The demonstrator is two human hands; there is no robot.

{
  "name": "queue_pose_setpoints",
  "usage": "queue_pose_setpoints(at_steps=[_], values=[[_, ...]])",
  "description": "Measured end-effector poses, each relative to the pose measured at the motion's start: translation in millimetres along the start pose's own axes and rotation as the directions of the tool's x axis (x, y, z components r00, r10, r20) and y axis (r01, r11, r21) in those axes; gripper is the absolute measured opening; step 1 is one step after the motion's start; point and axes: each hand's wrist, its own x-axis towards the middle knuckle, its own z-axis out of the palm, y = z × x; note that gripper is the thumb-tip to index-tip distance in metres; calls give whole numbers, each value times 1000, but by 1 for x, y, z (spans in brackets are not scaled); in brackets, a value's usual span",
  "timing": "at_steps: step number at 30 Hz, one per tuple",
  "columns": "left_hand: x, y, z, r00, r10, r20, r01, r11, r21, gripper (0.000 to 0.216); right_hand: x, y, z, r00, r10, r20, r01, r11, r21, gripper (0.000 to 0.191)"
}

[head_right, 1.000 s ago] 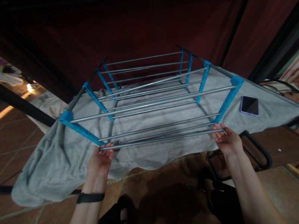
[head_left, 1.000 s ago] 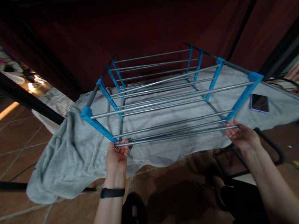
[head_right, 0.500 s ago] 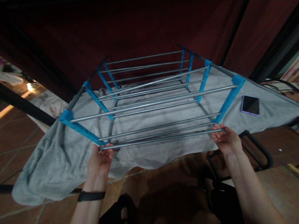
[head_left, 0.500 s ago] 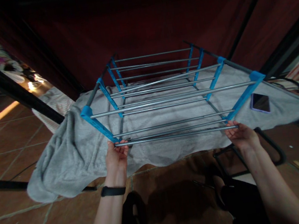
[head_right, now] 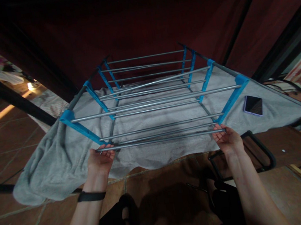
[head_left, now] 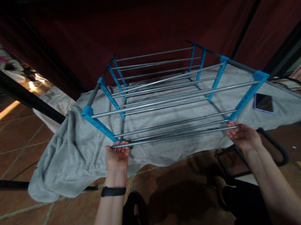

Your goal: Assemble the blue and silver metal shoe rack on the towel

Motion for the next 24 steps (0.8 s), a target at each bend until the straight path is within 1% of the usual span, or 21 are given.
queue_pose_setpoints(at_steps=[8, 17, 24], values=[[5, 3, -7, 997, -60, 53, 61, 998, -13, 42, 2, 0, -2, 1000, -10, 12, 9, 999, 31, 23], [17, 8, -12, 998, -55, 9, 55, 998, 10, 24, 1, -2, -2, 1000, -6, -10, 6, 1000, -6, 25], [15, 8, -11, 1000, -26, -10, 26, 999, 18, 14, 2, -2, -2, 1000, -2, -4, 2, 1000, -8, 25]])
